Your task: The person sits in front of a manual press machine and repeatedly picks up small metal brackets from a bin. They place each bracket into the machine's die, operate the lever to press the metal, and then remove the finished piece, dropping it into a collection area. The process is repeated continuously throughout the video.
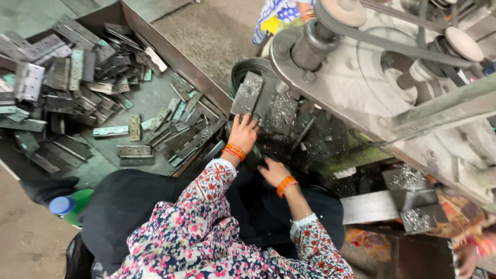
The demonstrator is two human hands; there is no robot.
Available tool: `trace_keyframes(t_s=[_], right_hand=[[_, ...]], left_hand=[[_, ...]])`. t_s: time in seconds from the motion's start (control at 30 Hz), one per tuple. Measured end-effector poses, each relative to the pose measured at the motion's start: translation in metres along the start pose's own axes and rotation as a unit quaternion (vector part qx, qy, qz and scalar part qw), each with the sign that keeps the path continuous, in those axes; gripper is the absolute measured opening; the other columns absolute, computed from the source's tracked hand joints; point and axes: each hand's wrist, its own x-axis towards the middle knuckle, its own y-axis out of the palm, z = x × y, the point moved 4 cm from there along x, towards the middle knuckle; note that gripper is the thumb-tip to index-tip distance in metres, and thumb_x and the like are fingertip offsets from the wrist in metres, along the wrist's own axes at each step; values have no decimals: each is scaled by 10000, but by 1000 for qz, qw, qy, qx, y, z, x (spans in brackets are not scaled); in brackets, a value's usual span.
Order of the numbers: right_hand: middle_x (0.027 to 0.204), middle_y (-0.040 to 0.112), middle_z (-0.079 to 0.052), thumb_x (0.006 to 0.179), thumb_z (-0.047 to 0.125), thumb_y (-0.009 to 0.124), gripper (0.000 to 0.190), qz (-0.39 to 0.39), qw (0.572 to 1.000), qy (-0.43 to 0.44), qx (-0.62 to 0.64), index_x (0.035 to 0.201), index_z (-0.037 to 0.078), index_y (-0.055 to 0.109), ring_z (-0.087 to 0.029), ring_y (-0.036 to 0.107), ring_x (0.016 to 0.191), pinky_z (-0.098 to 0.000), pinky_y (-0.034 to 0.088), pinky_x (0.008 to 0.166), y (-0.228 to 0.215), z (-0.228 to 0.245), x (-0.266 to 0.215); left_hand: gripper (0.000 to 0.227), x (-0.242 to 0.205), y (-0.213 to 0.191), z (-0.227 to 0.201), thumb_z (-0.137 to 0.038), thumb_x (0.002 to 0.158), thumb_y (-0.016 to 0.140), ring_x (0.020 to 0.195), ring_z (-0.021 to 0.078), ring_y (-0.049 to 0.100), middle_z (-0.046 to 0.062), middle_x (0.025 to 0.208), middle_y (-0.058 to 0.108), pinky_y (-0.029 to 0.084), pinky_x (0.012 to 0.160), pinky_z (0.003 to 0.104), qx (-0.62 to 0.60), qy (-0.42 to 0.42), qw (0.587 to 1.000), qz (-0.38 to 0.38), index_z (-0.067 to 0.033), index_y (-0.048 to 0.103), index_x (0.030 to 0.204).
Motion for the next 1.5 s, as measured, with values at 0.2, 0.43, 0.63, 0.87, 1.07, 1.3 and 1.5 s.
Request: trace_keyframes(t_s=[0.2,0.43,0.63,0.87,1.07,1.3,1.5], right_hand=[[1178,723,-213,916,278,723,519,-273,929,-139,210,1376,66,608,-342,704,1045,-407,560,897,-29,-32,57],[1028,704,0,916,47,746,282,-279,782,-119,544,1184,59,659,-69,636,754,-222,520,564,-71,-60,86],[962,736,-58,948,50,802,155,-382,776,-171,472,1066,40,702,-122,662,774,-306,546,644,-107,-51,80],[1176,646,-146,857,25,700,295,-363,900,-239,-15,1147,79,677,-363,638,1086,-454,549,880,-58,18,73],[1297,627,-178,854,78,671,457,-313,922,-227,17,1308,31,653,-396,586,1213,-446,504,1035,-40,26,57],[1340,606,-206,888,411,706,681,-116,990,-58,-58,1433,62,492,-403,573,1204,-493,505,970,-15,19,-25],[1314,640,-183,914,344,606,754,-101,992,15,75,1593,177,321,-401,638,1158,-494,533,946,51,5,-42]], left_hand=[[214,-16,8,17,-117,807,775,1051,302,652,121,1025,742,507,938,402,-261,-374,887,-75,-58,801,1011],[327,-11,130,35,29,885,631,941,98,704,30,1073,790,533,856,222,-712,-351,603,-78,7,759,1185],[335,49,94,50,-134,890,743,1018,172,622,23,1148,741,499,858,322,-548,-298,781,24,-58,771,1215],[454,35,10,38,-164,815,736,1277,345,501,51,1377,642,441,977,488,-81,-233,969,26,-131,723,1268],[368,-3,43,2,-260,922,585,1389,351,430,33,1315,657,305,1111,640,41,-117,982,140,-120,730,1230],[314,12,89,14,-226,993,516,1446,354,391,24,1322,663,244,1151,695,57,-106,975,187,-116,748,1174],[326,19,92,16,-228,950,524,1399,365,398,38,1279,679,241,1130,704,42,-112,984,130,-115,756,1148]])
